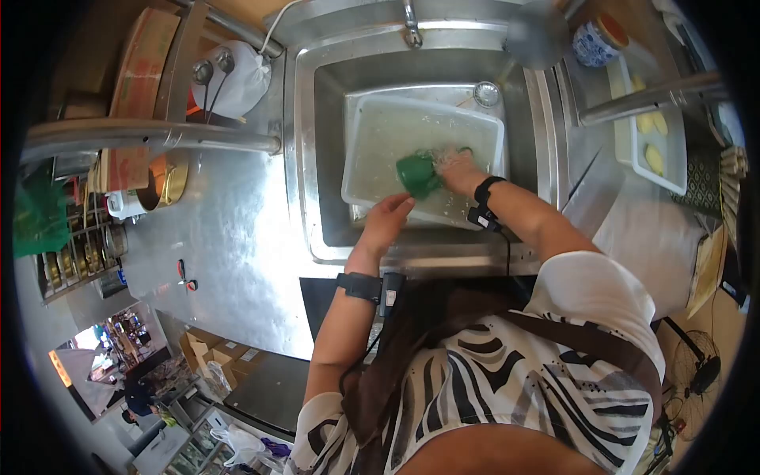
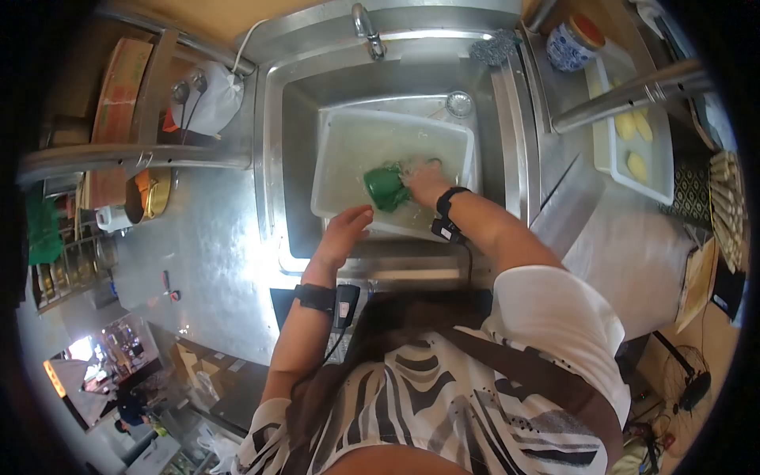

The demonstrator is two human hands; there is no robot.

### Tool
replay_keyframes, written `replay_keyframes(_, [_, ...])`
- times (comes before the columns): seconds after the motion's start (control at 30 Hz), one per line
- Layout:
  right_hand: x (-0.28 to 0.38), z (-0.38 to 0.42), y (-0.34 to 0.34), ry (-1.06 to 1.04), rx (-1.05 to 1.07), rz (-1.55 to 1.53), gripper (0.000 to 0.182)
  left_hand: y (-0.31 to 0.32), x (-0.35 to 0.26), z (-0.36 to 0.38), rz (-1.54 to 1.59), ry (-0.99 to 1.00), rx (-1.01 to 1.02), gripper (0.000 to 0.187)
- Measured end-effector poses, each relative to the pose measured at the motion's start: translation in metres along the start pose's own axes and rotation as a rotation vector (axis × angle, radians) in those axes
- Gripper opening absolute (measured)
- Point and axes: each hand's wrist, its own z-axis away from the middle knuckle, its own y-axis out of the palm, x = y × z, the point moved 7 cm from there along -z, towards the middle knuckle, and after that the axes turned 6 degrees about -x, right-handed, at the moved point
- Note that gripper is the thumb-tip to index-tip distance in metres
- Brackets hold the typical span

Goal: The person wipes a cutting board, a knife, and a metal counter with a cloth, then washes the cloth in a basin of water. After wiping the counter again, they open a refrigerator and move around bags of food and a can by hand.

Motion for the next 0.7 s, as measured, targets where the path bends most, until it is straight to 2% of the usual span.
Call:
replay_keyframes(0.03, [-0.008, -0.009, 0.019, -0.003, 0.002, 0.002, 0.041, 0.003, 0.003, -0.01, 0.085, -0.073, -0.015, 0.045])
replay_keyframes(0.07, [-0.01, -0.009, 0.025, 0.059, 0.111, -0.066, 0.035, 0.009, 0.008, -0.03, 0.281, -0.085, 0.013, 0.045])
replay_keyframes(0.1, [-0.009, -0.004, 0.029, 0.129, 0.208, -0.136, 0.031, 0.013, 0.013, -0.041, 0.268, -0.095, 0.03, 0.045])
replay_keyframes(0.13, [-0.008, -0.001, 0.025, 0.155, 0.208, -0.14, 0.031, 0.016, 0.017, -0.052, 0.298, -0.134, 0.033, 0.049])
replay_keyframes(0.2, [0.011, 0.006, 0.011, -0.196, 0.104, -0.245, 0.024, 0.022, 0.029, -0.076, 0.35, -0.166, 0.046, 0.055])
replay_keyframes(0.23, [0.006, 0.008, 0.01, -0.175, 0.11, -0.235, 0.024, 0.022, 0.038, -0.083, 0.353, -0.166, 0.07, 0.055])
replay_keyframes(0.3, [-0.045, 0.0, 0.003, 0.327, -0.046, -0.206, 0.023, 0.023, 0.043, -0.093, 0.435, -0.264, 0.106, 0.055])
replay_keyframes(0.37, [-0.044, -0.019, 0.065, 0.376, -0.248, -0.3, 0.022, 0.029, 0.048, -0.103, 0.429, -0.306, 0.136, 0.055])
replay_keyframes(0.43, [0.006, -0.026, 0.023, 0.341, 0.066, -0.709, 0.024, 0.029, 0.059, -0.102, 0.556, -0.528, -0.048, 0.056])
replay_keyframes(0.47, [0.028, -0.028, 0.008, 0.241, -0.038, -0.922, 0.027, 0.035, 0.071, -0.114, 0.639, -0.493, 0.107, 0.051])
replay_keyframes(0.5, [0.042, -0.02, -0.025, 0.217, -0.293, -0.934, 0.03, 0.037, 0.084, -0.127, 0.721, -0.461, 0.269, 0.051])
replay_keyframes(0.57, [0.054, -0.012, -0.057, 0.332, -0.29, -1.025, 0.033, 0.027, 0.062, -0.123, 0.872, -0.395, 0.391, 0.059])
replay_keyframes(0.63, [0.059, -0.009, -0.079, 0.304, -0.29, -1.094, 0.036, 0.014, 0.069, -0.131, 0.865, -0.635, 0.406, 0.061])
replay_keyframes(0.7, [0.066, -0.003, -0.101, 0.309, -0.377, -1.077, 0.034, 0.002, 0.057, -0.13, 0.76, -0.274, 0.321, 0.045])
